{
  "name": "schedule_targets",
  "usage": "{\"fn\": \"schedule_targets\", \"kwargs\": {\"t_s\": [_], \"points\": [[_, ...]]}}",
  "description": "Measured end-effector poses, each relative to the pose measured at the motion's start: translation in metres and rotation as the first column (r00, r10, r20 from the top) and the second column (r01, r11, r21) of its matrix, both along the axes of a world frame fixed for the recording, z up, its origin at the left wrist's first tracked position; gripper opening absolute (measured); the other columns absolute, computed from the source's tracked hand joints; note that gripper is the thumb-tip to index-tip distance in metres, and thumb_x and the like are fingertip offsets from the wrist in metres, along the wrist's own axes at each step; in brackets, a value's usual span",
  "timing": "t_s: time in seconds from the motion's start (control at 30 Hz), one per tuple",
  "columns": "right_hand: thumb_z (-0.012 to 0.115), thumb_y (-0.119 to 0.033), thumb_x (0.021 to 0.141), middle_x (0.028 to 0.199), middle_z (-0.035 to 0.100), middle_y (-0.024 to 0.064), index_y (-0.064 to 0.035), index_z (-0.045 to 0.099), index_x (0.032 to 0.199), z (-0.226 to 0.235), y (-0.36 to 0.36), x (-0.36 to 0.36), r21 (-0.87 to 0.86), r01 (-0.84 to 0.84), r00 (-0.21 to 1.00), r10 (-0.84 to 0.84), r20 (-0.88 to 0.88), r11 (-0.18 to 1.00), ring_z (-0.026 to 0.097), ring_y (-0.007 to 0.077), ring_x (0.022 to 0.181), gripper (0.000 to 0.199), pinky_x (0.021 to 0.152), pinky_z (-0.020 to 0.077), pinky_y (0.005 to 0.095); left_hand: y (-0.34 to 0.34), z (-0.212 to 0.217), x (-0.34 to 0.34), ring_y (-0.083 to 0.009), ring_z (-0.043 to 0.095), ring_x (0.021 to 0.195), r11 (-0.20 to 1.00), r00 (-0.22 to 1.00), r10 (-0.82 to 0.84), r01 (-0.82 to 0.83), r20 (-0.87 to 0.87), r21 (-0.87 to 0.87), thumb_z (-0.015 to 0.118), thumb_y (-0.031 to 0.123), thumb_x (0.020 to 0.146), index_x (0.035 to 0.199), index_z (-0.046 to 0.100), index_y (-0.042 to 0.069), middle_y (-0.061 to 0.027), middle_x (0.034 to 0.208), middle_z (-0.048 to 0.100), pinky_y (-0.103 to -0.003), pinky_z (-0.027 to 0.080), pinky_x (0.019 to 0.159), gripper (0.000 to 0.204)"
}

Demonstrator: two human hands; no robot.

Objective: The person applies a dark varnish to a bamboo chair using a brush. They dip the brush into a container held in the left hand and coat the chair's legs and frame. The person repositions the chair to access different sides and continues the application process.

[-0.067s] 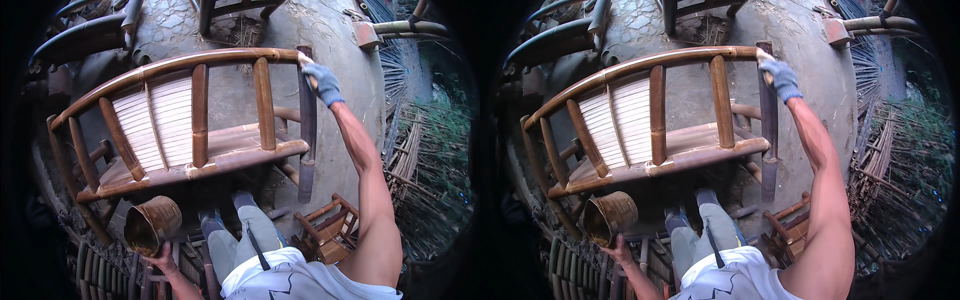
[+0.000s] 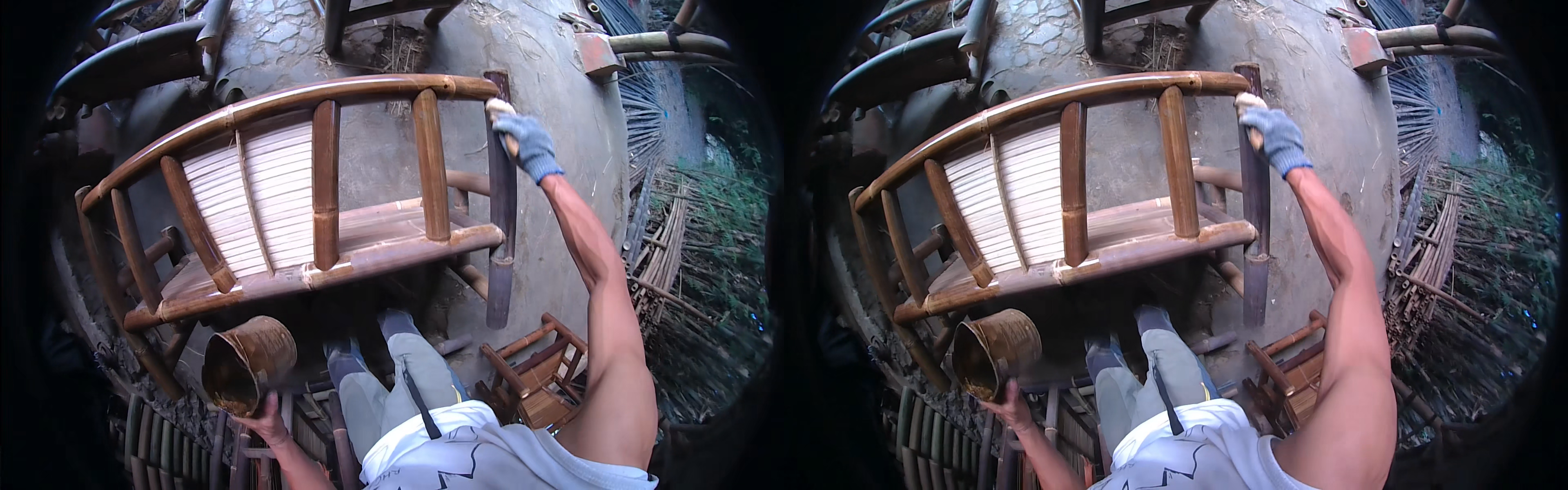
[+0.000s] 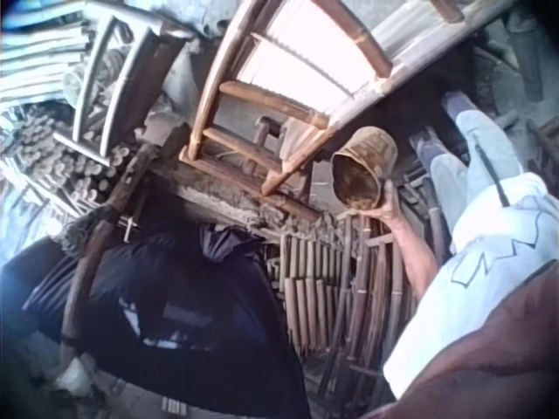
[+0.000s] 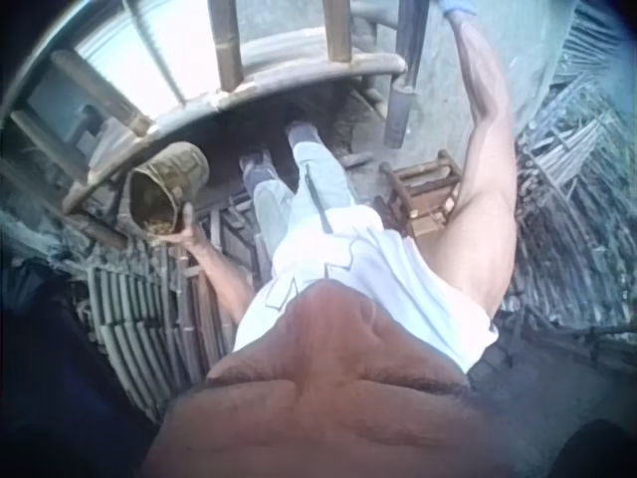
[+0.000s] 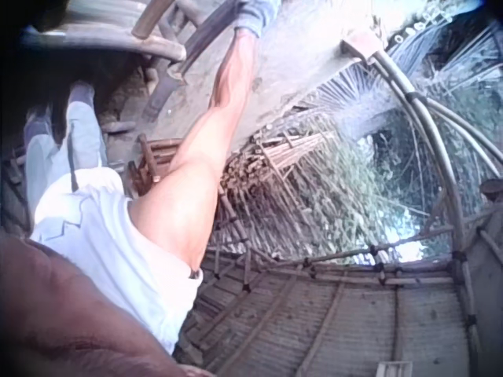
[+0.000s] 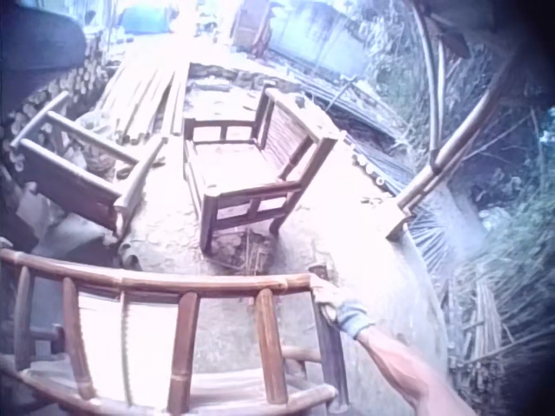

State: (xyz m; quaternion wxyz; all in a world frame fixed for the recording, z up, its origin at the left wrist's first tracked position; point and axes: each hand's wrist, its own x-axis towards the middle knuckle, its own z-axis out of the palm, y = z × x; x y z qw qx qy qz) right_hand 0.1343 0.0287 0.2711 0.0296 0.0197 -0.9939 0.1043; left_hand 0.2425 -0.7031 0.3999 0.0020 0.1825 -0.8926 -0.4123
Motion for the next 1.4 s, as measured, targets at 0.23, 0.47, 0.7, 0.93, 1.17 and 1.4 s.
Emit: {"fn": "schedule_targets", "kwargs": {"t_s": [0.23, 0.47, 0.7, 0.93, 1.17, 1.4], "points": [[0.067, -0.01, 0.073, 0.108, 0.069, 0.0016, -0.0189, 0.068, 0.092, 0.047, -0.094, 0.121, 0.018, -0.087, 0.964, 0.079, 0.254, 0.996, 0.065, 0.0245, 0.099, 0.021, 0.086, 0.051, 0.0376, -0.02, -0.036, 0.007, -0.0335, 0.048, 0.125, 0.941, 0.966, -0.247, 0.219, -0.082, -0.258, 0.093, 0.034, 0.063, 0.143, 0.029, -0.004, -0.0217, 0.141, 0.041, -0.044, 0.039, 0.107, 0.109], [0.067, -0.012, 0.086, 0.098, 0.07, 0.0064, -0.0093, 0.069, 0.103, 0.111, -0.177, 0.159, -0.279, 0.574, 0.797, -0.447, 0.407, 0.77, 0.068, 0.0254, 0.084, 0.017, 0.079, 0.0544, 0.0356, 0.075, 0.01, -0.083, -0.0286, 0.05, 0.126, 0.801, 0.901, -0.389, 0.434, -0.192, 0.411, 0.096, 0.023, 0.053, 0.142, 0.036, 0.003, -0.0147, 0.137, 0.048, -0.04, 0.04, 0.11, 0.11], [0.079, -0.012, 0.075, 0.098, 0.07, 0.0086, -0.0052, 0.071, 0.1, 0.277, -0.316, 0.067, -0.664, -0.073, 0.997, 0.078, -0.023, 0.744, 0.064, 0.0258, 0.089, 0.027, 0.081, 0.0486, 0.0401, 0.085, 0.024, -0.107, -0.0269, 0.058, 0.119, 0.644, 0.705, -0.659, 0.709, -0.264, 0.287, 0.096, 0.024, 0.052, 0.137, 0.043, 0.0, -0.0161, 0.13, 0.055, -0.036, 0.047, 0.103, 0.103], [0.08, -0.026, 0.075, 0.091, 0.069, -0.0019, -0.0248, 0.071, 0.109, 0.315, -0.388, -0.003, -0.376, -0.547, 0.8, 0.6, 0.029, 0.748, 0.061, 0.0206, 0.08, 0.036, 0.074, 0.0456, 0.0345, 0.087, 0.048, -0.121, -0.0324, 0.059, 0.117, 0.435, 0.533, -0.754, 0.843, -0.385, 0.317, 0.095, 0.028, 0.05, 0.135, 0.044, 0.001, -0.0165, 0.128, 0.056, -0.039, 0.046, 0.104, 0.103], [0.078, -0.032, 0.077, 0.083, 0.064, -0.0007, -0.0247, 0.069, 0.105, 0.292, -0.419, 0.013, -0.285, -0.466, 0.855, 0.509, 0.097, 0.837, 0.058, 0.0225, 0.078, 0.031, 0.068, 0.0456, 0.0355, 0.079, 0.062, -0.116, -0.0337, 0.06, 0.113, 0.371, 0.512, -0.75, 0.849, -0.419, 0.375, 0.093, 0.027, 0.05, 0.133, 0.046, 0.001, -0.0177, 0.123, 0.058, -0.04, 0.048, 0.1, 0.099], [0.078, -0.034, 0.076, 0.085, 0.065, 0.0, -0.0216, 0.069, 0.102, 0.29, -0.434, 0.028, -0.214, -0.448, 0.875, 0.475, 0.093, 0.868, 0.058, 0.0224, 0.077, 0.031, 0.068, 0.046, 0.0366, 0.073, 0.063, -0.113, -0.0335, 0.061, 0.111, 0.342, 0.483, -0.746, 0.869, -0.459, 0.359, 0.093, 0.027, 0.05, 0.131, 0.047, -0.001, -0.0174, 0.119, 0.06, -0.04, 0.049, 0.099, 0.097]]}}
